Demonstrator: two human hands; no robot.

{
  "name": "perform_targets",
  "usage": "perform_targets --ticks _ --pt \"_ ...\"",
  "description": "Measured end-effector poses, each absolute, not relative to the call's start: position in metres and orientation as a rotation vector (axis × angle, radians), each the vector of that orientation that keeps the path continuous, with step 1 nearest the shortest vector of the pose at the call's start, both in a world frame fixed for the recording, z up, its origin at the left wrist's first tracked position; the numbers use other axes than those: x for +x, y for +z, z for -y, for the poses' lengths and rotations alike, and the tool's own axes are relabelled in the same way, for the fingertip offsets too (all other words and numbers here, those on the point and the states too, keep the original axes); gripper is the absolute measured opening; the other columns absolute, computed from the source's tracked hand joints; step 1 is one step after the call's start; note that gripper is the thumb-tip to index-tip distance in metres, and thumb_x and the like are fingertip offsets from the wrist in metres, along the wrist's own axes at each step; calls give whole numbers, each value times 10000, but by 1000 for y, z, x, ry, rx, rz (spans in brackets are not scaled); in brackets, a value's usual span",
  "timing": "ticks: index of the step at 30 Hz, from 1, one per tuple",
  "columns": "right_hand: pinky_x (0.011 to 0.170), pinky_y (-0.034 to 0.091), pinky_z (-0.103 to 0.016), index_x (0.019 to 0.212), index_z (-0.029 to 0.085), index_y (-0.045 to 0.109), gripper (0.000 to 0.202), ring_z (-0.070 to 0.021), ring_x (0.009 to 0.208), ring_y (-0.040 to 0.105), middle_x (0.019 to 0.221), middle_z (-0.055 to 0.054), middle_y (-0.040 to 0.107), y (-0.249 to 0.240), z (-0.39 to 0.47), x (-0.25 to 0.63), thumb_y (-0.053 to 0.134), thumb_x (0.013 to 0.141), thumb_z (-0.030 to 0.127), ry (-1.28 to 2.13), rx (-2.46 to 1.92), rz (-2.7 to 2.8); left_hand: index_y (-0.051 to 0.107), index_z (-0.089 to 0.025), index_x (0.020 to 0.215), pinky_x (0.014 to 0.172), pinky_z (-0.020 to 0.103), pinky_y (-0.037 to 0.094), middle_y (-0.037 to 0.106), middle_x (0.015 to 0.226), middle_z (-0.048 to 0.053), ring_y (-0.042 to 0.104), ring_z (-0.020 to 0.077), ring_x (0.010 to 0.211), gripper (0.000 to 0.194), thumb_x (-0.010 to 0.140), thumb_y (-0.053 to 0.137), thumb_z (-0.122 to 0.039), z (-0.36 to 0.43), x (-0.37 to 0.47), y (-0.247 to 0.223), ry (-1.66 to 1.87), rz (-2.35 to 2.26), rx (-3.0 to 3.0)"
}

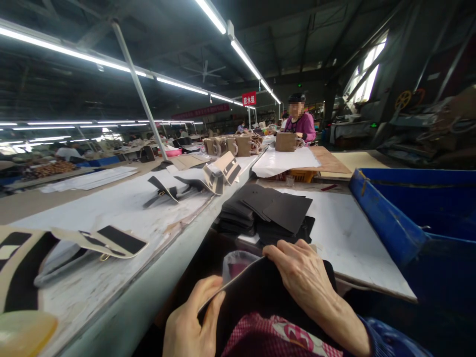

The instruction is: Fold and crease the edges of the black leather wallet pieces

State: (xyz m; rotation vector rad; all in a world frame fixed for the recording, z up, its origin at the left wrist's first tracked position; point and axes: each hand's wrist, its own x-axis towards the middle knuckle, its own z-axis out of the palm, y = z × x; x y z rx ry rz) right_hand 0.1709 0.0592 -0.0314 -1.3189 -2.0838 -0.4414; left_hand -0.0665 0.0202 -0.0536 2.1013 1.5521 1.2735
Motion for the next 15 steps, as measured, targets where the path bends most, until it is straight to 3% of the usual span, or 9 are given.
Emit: perform_targets --ticks 2,5,9,12,15 --pt "663 270 -315 808 217 650 256 -158 548 444 649 25 550 -36 -60 162 531 908 14 -451 -1267 2115 693 -288 1072 682 235 589 784 985 -33 763 198 852 256 965 461 -297 -27 -64 -55 912 -1783 2242" --pt "678 279 -322 759 200 622 190 -153 546 439 656 21 558 -44 -61 150 589 889 66 -473 -1178 2167 681 -249 1180 721 352 572 776 1022 55 751 284 897 397 963 361 -158 -34 -32 -48 378 -1941 2227" --pt "687 283 -327 775 195 608 201 -157 568 486 675 15 584 -47 -62 142 548 906 56 -520 -1114 2180 710 -202 1118 724 346 551 781 927 94 754 284 859 417 929 360 -80 -47 10 -41 390 -1937 2176" --pt "693 289 -331 959 173 623 225 -168 604 535 711 6 618 -37 -53 147 437 966 48 -560 -1097 2152 720 -181 1015 697 387 538 780 893 106 748 327 859 364 937 369 -123 -58 8 -47 481 -1973 2126" --pt "701 320 -327 1115 159 579 220 -173 655 574 771 -3 653 -23 -39 161 372 1042 160 -568 -1057 2089 699 -216 985 684 356 518 781 873 66 748 302 854 312 953 389 -202 -61 -15 -55 650 -1945 2128"
